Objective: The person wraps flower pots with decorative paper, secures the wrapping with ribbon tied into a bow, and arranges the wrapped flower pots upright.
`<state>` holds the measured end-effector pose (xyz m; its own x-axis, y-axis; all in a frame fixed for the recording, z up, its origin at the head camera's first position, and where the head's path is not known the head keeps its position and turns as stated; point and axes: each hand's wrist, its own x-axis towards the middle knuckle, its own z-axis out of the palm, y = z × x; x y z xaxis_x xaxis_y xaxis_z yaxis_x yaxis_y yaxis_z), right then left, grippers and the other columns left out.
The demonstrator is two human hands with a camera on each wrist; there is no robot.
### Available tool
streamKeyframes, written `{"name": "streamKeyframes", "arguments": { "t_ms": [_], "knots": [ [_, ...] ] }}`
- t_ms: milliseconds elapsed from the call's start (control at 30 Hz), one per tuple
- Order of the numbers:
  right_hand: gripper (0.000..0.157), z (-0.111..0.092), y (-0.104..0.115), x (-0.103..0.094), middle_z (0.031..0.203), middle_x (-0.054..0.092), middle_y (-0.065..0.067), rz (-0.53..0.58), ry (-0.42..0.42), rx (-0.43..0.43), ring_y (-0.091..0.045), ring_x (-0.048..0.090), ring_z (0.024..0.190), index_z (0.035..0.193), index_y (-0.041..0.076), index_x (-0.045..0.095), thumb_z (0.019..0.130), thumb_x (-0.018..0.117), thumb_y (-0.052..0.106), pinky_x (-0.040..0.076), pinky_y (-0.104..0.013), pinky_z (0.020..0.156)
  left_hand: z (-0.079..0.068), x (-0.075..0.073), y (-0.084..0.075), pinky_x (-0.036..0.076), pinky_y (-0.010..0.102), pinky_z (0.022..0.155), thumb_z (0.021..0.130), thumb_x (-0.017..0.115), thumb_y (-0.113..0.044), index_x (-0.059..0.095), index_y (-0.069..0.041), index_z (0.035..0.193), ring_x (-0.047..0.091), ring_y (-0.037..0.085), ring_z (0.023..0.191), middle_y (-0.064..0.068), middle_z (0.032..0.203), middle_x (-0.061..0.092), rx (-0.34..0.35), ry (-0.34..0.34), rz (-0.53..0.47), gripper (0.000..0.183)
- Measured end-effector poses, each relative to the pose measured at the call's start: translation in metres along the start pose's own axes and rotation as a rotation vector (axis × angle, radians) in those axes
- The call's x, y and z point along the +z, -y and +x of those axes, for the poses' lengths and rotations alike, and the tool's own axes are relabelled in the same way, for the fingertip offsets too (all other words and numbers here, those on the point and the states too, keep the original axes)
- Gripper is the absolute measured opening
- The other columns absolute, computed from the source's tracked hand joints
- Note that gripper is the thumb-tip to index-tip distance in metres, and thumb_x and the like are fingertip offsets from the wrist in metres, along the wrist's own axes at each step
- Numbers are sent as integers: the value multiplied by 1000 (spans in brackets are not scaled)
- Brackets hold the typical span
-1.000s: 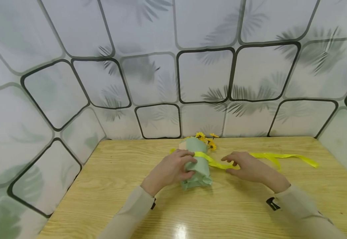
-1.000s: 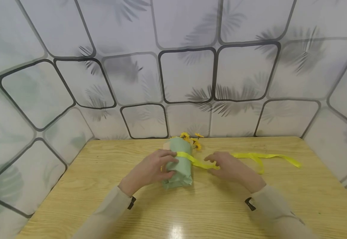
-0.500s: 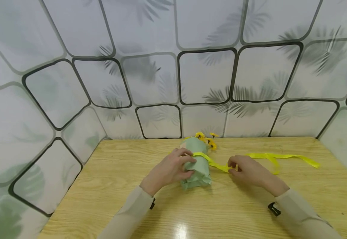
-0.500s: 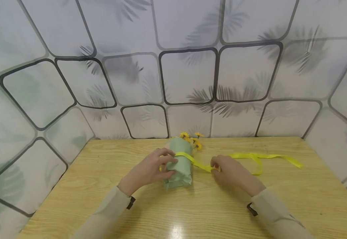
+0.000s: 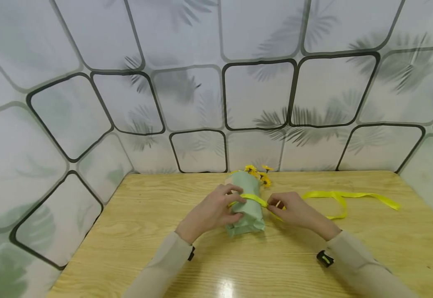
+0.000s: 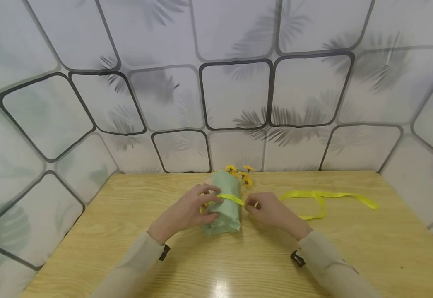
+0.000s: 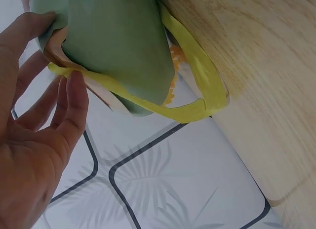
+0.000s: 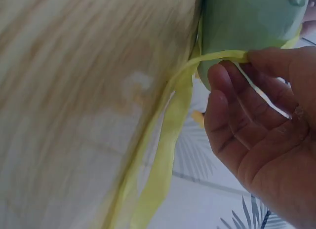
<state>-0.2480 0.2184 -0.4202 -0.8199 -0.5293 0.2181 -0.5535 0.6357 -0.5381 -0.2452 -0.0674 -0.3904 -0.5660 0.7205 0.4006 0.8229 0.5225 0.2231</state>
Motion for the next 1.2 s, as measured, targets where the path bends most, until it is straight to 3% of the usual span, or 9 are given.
{"name": "streamKeyframes", "arguments": {
  "t_ms": [200, 300, 433, 1067, 1200],
  "knots": [
    [10, -20, 2, -24, 89, 73, 0, -1, -31, 115, -6, 63, 77, 102, 11, 72, 102, 62, 14, 50, -24, 63, 0, 0, 0, 51, 45, 109, 88, 83, -30, 76, -17, 114, 65, 24, 114, 6, 129, 68, 17, -6, 59, 30],
    [10, -29, 1, -35, 89, 72, 1, -34, -51, 136, -4, 60, 74, 102, 10, 72, 102, 63, 14, 49, -23, 62, -2, 1, 0, 53, 43, 105, 87, 83, -30, 75, -18, 113, 65, 24, 111, 5, 127, 67, 11, -12, 43, 30],
    [8, -40, -4, -45, 88, 72, 1, -81, -77, 141, -3, 58, 70, 100, 9, 73, 100, 65, 11, 48, -23, 61, -5, 2, 2, 57, 32, 91, 87, 83, -27, 74, -18, 113, 63, 21, 108, 5, 126, 64, 7, -11, 1, 29],
    [8, -63, -27, -71, 93, 74, -1, -225, -182, 199, -4, 59, 71, 101, 10, 73, 100, 66, 13, 48, -25, 63, -9, -1, 3, 57, 27, 83, 92, 78, -31, 73, -19, 120, 63, 13, 96, 4, 130, 62, -20, 27, -37, 31],
    [8, -66, -31, -76, 93, 74, -3, -254, -200, 216, -7, 60, 72, 101, 10, 73, 99, 66, 13, 48, -26, 63, -10, -1, 4, 56, 27, 85, 93, 78, -32, 72, -20, 121, 63, 14, 100, 4, 130, 62, -23, 27, -38, 31]
  ]
}}
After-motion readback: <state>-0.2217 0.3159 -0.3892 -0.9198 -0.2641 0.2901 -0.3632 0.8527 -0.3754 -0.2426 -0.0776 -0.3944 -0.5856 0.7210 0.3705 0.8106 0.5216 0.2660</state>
